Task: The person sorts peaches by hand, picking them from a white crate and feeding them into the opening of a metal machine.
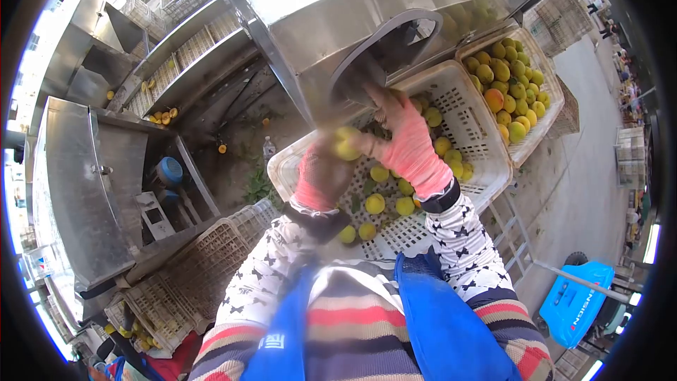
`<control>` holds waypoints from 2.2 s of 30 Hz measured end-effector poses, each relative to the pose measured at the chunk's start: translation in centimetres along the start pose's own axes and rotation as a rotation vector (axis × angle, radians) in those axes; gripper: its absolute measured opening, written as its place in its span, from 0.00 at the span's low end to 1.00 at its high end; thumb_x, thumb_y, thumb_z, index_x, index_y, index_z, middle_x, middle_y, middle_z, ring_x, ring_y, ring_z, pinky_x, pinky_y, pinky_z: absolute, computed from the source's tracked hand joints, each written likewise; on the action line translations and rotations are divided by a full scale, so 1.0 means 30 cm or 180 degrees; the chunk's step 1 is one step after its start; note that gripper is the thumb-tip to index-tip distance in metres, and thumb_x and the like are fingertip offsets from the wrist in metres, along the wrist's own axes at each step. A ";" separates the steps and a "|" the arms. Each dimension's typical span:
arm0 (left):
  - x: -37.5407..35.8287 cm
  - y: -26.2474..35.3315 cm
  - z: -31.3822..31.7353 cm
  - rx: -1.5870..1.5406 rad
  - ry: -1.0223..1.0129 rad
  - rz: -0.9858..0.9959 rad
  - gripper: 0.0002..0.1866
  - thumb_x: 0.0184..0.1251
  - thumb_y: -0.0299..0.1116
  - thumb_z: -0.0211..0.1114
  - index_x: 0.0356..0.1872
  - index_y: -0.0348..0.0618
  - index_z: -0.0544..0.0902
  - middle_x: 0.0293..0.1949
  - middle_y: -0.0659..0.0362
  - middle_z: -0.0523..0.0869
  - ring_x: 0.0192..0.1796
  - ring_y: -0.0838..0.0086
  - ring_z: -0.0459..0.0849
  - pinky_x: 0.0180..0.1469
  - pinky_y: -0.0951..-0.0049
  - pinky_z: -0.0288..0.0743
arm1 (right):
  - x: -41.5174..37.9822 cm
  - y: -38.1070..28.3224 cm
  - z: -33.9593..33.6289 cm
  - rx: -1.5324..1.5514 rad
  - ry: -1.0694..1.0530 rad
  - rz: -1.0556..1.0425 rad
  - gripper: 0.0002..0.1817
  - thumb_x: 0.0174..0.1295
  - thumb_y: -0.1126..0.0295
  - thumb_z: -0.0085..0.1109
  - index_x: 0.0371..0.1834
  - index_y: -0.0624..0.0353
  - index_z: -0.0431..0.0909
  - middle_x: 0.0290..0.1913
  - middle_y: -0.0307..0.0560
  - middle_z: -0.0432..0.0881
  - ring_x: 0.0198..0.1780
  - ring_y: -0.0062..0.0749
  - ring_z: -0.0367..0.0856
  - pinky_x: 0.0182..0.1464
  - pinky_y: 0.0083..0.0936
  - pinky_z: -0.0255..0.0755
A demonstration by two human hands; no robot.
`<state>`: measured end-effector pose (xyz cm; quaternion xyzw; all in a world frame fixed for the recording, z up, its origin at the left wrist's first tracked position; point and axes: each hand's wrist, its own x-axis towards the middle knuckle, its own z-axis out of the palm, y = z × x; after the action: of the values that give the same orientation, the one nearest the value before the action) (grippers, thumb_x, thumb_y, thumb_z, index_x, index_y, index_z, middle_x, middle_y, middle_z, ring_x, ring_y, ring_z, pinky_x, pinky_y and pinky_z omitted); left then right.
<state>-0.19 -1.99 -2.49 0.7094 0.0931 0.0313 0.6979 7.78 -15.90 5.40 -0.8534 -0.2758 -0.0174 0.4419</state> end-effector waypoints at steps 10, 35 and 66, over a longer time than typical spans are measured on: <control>0.081 -0.349 0.106 -0.1944 0.0329 -0.2340 0.18 0.72 0.41 0.58 0.56 0.41 0.78 0.54 0.59 0.82 0.53 0.66 0.80 0.55 0.66 0.74 | 0.106 0.039 0.060 -0.1106 0.0637 0.0313 0.23 0.51 0.57 0.70 0.50 0.51 0.78 0.46 0.54 0.77 0.46 0.49 0.80 0.44 0.42 0.78; -0.041 -0.724 0.374 0.4406 -0.4046 -0.1106 0.20 0.52 0.51 0.66 0.43 0.53 0.90 0.45 0.58 0.90 0.51 0.59 0.87 0.52 0.60 0.80 | -0.367 0.773 0.257 -0.2469 -0.3036 0.2131 0.19 0.60 0.63 0.61 0.53 0.59 0.80 0.54 0.58 0.80 0.53 0.51 0.82 0.50 0.39 0.77; -0.077 -0.004 -0.081 -0.2399 -0.0614 -0.1790 0.40 0.64 0.67 0.60 0.67 0.47 0.71 0.48 0.57 0.83 0.42 0.71 0.85 0.43 0.71 0.82 | 0.223 0.011 0.048 -0.0729 0.0423 0.0098 0.38 0.57 0.54 0.68 0.67 0.64 0.68 0.51 0.60 0.76 0.49 0.52 0.79 0.51 0.38 0.77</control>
<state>-2.89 -0.01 -2.36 0.3539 0.1984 -0.1930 0.8934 13.32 -11.91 6.11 -0.8994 -0.2290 -0.0985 0.3591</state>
